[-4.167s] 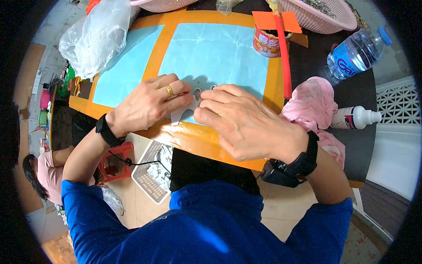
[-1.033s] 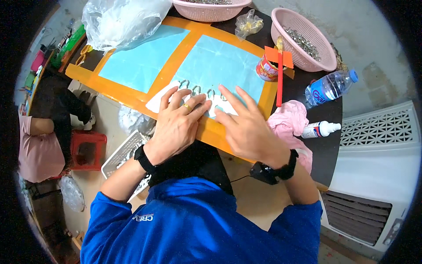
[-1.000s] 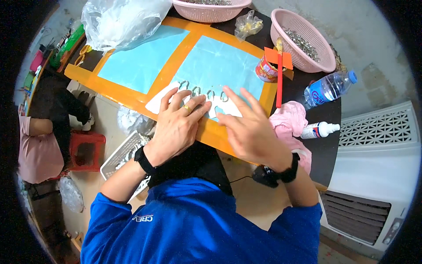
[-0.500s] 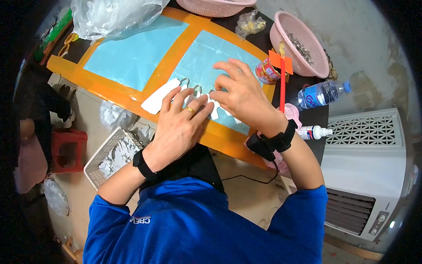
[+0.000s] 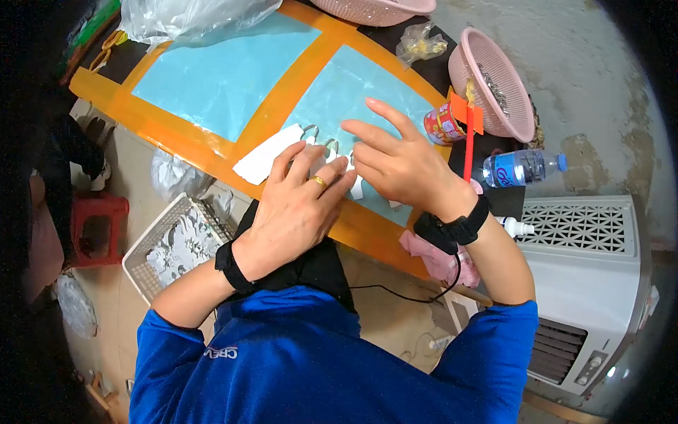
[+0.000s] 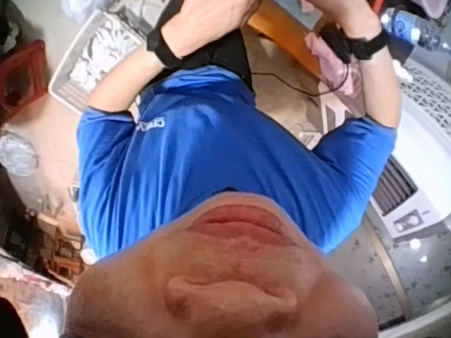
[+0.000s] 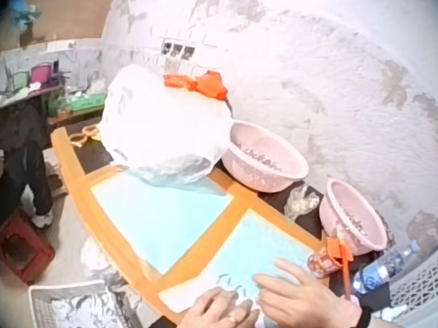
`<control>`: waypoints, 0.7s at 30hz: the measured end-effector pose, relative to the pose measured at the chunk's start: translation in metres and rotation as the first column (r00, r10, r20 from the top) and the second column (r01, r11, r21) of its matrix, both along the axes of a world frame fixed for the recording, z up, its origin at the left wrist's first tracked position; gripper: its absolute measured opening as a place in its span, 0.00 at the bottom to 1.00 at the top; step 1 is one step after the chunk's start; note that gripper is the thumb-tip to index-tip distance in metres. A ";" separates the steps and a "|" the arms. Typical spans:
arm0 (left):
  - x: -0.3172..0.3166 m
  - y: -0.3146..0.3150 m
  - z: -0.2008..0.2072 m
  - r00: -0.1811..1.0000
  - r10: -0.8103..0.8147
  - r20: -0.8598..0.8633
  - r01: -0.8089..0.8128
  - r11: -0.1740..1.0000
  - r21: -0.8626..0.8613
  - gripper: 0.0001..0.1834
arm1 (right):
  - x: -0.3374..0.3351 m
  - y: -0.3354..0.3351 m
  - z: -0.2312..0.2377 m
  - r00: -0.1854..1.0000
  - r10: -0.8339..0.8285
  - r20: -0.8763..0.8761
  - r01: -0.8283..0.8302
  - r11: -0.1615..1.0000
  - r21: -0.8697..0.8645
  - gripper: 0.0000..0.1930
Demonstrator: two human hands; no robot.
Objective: Manually assembling small white components and metal rings for shoe manufacturing.
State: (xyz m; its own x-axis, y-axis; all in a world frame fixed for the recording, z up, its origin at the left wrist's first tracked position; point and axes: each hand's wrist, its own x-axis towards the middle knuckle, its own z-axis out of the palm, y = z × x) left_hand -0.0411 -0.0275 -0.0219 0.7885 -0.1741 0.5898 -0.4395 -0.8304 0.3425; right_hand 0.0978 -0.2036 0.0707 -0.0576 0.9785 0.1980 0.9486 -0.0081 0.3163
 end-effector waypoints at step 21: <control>0.001 0.001 0.002 0.998 -0.022 -0.051 0.023 0.999 0.022 0.28 | 0.012 0.001 0.009 0.996 0.064 -0.057 -0.071 0.988 -0.135 0.06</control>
State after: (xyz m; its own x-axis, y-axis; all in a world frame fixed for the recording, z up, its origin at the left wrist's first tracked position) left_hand -0.0403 -0.0264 -0.0199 0.8129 -0.2052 0.5450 -0.4410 -0.8281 0.3460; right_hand 0.1095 -0.2028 0.0797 -0.1174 0.9908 0.0675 0.9608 0.0962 0.2601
